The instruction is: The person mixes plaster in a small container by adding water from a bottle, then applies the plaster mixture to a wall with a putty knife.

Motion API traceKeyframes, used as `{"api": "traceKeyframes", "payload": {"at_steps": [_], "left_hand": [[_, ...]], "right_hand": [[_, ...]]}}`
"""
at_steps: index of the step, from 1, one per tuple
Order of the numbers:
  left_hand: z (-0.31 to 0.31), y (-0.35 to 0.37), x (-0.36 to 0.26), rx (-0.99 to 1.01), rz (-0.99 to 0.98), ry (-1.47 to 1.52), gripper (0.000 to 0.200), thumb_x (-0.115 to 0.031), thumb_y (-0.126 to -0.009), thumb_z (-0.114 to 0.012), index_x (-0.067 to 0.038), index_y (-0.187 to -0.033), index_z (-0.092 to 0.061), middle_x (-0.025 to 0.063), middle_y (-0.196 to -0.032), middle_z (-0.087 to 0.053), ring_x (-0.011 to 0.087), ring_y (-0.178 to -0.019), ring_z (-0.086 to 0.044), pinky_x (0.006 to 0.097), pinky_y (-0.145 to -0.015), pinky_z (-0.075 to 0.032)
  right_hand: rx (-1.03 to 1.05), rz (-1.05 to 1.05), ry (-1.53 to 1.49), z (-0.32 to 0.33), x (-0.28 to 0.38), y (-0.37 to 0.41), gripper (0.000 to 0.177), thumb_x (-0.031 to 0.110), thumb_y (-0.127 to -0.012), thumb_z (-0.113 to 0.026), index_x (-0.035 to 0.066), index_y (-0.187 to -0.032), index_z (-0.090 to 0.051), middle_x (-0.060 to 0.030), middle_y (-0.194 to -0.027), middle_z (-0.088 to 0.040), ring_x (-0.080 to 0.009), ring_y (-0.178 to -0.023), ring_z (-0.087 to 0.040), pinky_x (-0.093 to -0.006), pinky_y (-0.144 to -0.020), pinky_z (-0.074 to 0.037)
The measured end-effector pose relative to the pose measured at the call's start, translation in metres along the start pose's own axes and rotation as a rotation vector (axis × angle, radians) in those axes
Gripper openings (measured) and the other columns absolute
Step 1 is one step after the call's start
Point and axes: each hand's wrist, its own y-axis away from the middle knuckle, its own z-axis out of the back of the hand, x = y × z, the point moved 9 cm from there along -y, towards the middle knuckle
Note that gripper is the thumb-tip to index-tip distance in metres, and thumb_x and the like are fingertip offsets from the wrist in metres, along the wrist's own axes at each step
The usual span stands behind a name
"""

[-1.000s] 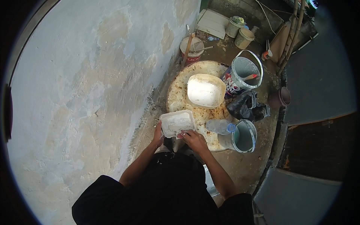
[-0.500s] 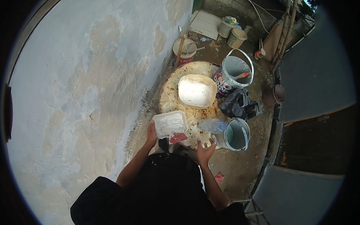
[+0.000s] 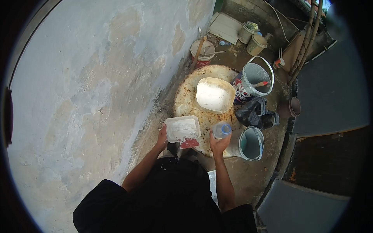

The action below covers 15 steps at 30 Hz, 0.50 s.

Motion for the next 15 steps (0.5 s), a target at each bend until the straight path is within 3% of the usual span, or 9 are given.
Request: {"api": "traceKeyframes", "payload": {"at_steps": [2,8,15], "left_hand": [[0.0,-0.001,0.002,0.017,-0.007,-0.004,0.053,-0.043,-0.103,-0.033,0.003,-0.117,-0.058,0.0084,-0.108,-0.063,0.0139,-0.098,-0.058,0.0283,-0.089,-0.045],[-0.001,-0.001,-0.001,0.01,-0.059,-0.127,0.055,-0.042,-0.104,-0.032,0.004,-0.116,-0.058,0.0095,-0.107,-0.063,0.0146,-0.097,-0.058,0.0286,-0.088,-0.045],[-0.006,0.006,-0.011,-0.02,-0.061,-0.113,0.055,-0.042,-0.104,-0.031,0.005,-0.115,-0.059,0.0101,-0.106,-0.064,0.015,-0.096,-0.058,0.0289,-0.088,-0.044]], "right_hand": [[0.171,0.095,0.042,0.003,0.03,-0.01,0.062,0.02,-0.06,-0.083,0.0,-0.113,-0.056,-0.0205,-0.103,-0.059,-0.0401,-0.094,-0.06,-0.0452,-0.083,-0.049],[0.904,0.051,0.321,-0.014,0.049,0.001,0.068,0.034,-0.061,-0.081,0.004,-0.116,-0.055,-0.0194,-0.112,-0.059,-0.0421,-0.101,-0.059,-0.0502,-0.083,-0.049],[1.154,0.15,0.559,-0.012,0.03,0.03,0.086,0.043,-0.06,-0.08,0.006,-0.131,-0.048,-0.0185,-0.119,-0.056,-0.0406,-0.105,-0.058,-0.0499,-0.093,-0.045]]}}
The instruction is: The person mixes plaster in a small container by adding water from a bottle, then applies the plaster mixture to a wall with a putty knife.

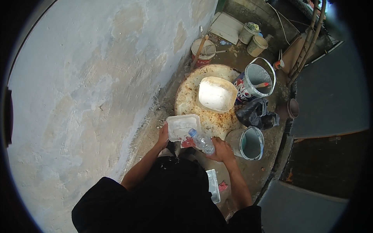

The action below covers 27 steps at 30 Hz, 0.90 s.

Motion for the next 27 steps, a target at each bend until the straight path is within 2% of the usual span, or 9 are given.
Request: {"api": "traceKeyframes", "payload": {"at_steps": [2,5,20,27], "left_hand": [[0.001,0.0,0.0,-0.008,-0.006,-0.004,0.055,-0.042,-0.104,-0.031,0.005,-0.115,-0.058,0.0102,-0.106,-0.064,0.0152,-0.095,-0.058,0.029,-0.088,-0.044],[0.004,-0.005,0.005,0.0,-0.012,-0.012,0.055,-0.041,-0.104,-0.031,0.005,-0.115,-0.058,0.0101,-0.105,-0.064,0.0153,-0.095,-0.058,0.0291,-0.088,-0.045],[0.005,-0.006,0.007,0.008,-0.01,-0.036,0.052,-0.04,-0.104,-0.033,0.004,-0.113,-0.059,0.0094,-0.102,-0.064,0.0138,-0.093,-0.058,0.0281,-0.085,-0.046],[0.0,-0.004,0.002,0.025,-0.004,0.003,0.052,-0.039,-0.104,-0.033,0.004,-0.114,-0.059,0.0097,-0.104,-0.064,0.0138,-0.094,-0.059,0.0283,-0.086,-0.046]], "right_hand": [[-0.017,0.057,0.038,-0.008,-0.002,0.002,0.088,0.043,-0.06,-0.08,0.007,-0.132,-0.047,-0.0189,-0.118,-0.057,-0.0408,-0.105,-0.058,-0.049,-0.094,-0.045],[0.116,-0.016,0.043,-0.011,0.002,0.002,0.087,0.041,-0.058,-0.081,0.005,-0.131,-0.049,-0.0196,-0.118,-0.057,-0.04,-0.109,-0.056,-0.0475,-0.097,-0.043],[0.16,-0.025,0.113,-0.01,0.009,-0.002,0.086,0.041,-0.058,-0.082,0.006,-0.13,-0.051,-0.0203,-0.116,-0.057,-0.0398,-0.106,-0.057,-0.0479,-0.095,-0.043],[0.184,-0.041,0.124,-0.005,0.012,-0.005,0.087,0.041,-0.059,-0.081,0.007,-0.132,-0.049,-0.0203,-0.121,-0.055,-0.039,-0.11,-0.056,-0.0498,-0.096,-0.043]]}}
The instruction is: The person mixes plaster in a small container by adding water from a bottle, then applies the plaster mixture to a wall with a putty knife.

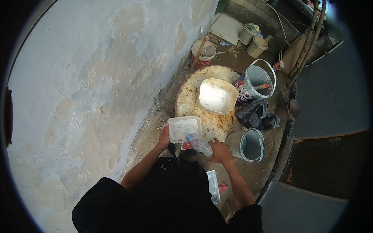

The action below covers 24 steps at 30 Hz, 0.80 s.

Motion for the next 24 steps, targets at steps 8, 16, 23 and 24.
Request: {"api": "traceKeyframes", "payload": {"at_steps": [8,16,23,24], "left_hand": [[0.0,-0.001,0.0,-0.019,-0.006,-0.039,0.053,-0.04,-0.104,-0.032,0.005,-0.114,-0.059,0.0105,-0.105,-0.065,0.0146,-0.096,-0.058,0.0285,-0.088,-0.045],[0.004,-0.006,0.006,-0.008,-0.024,-0.04,0.054,-0.04,-0.104,-0.032,0.006,-0.112,-0.059,0.0103,-0.104,-0.065,0.0149,-0.095,-0.058,0.0286,-0.087,-0.045],[0.004,-0.004,0.004,-0.014,-0.008,-0.043,0.054,-0.04,-0.104,-0.032,0.006,-0.114,-0.059,0.0106,-0.104,-0.065,0.0149,-0.095,-0.059,0.0284,-0.087,-0.046],[0.003,-0.003,0.002,-0.015,-0.009,-0.044,0.053,-0.039,-0.104,-0.032,0.006,-0.114,-0.058,0.0106,-0.105,-0.065,0.0148,-0.095,-0.059,0.0284,-0.087,-0.046]], "right_hand": [[0.026,-0.018,0.022,0.002,0.002,-0.002,0.087,0.041,-0.059,-0.081,0.009,-0.133,-0.048,-0.0202,-0.126,-0.053,-0.0409,-0.113,-0.054,-0.051,-0.098,-0.042],[0.036,-0.016,0.015,0.006,0.004,-0.003,0.083,0.039,-0.06,-0.082,0.009,-0.13,-0.05,-0.0202,-0.122,-0.055,-0.0398,-0.111,-0.056,-0.0497,-0.097,-0.042],[0.005,-0.005,0.024,0.004,0.003,-0.005,0.082,0.039,-0.06,-0.082,0.008,-0.129,-0.051,-0.0195,-0.116,-0.058,-0.0383,-0.108,-0.057,-0.0485,-0.097,-0.043],[0.007,-0.002,0.03,0.003,0.003,-0.006,0.082,0.039,-0.06,-0.082,0.008,-0.129,-0.051,-0.0195,-0.115,-0.058,-0.0382,-0.108,-0.057,-0.0484,-0.096,-0.043]]}}
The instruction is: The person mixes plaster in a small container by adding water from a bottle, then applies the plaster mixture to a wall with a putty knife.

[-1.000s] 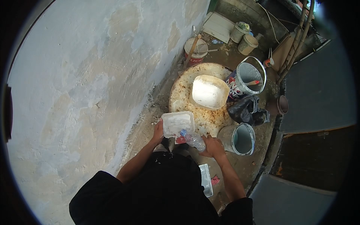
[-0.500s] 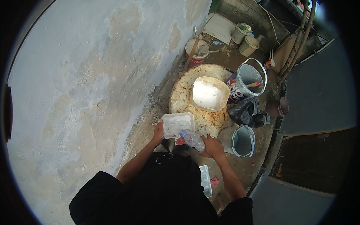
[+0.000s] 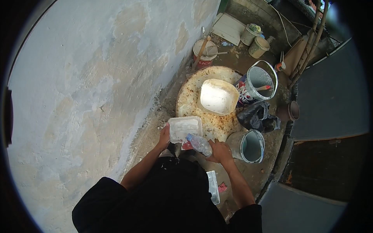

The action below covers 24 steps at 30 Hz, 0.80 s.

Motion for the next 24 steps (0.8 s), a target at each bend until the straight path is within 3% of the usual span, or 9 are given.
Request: {"api": "traceKeyframes", "payload": {"at_steps": [24], "left_hand": [[-0.004,0.0038,-0.0066,0.004,0.016,-0.005,0.054,-0.04,-0.104,-0.031,0.006,-0.112,-0.059,0.0098,-0.102,-0.064,0.0147,-0.093,-0.057,0.0296,-0.086,-0.045]], "right_hand": [[-0.062,0.035,0.025,0.0028,0.0027,-0.0023,0.079,0.041,-0.059,-0.081,0.008,-0.125,-0.051,-0.0208,-0.109,-0.058,-0.0414,-0.101,-0.06,-0.048,-0.091,-0.047]]}}
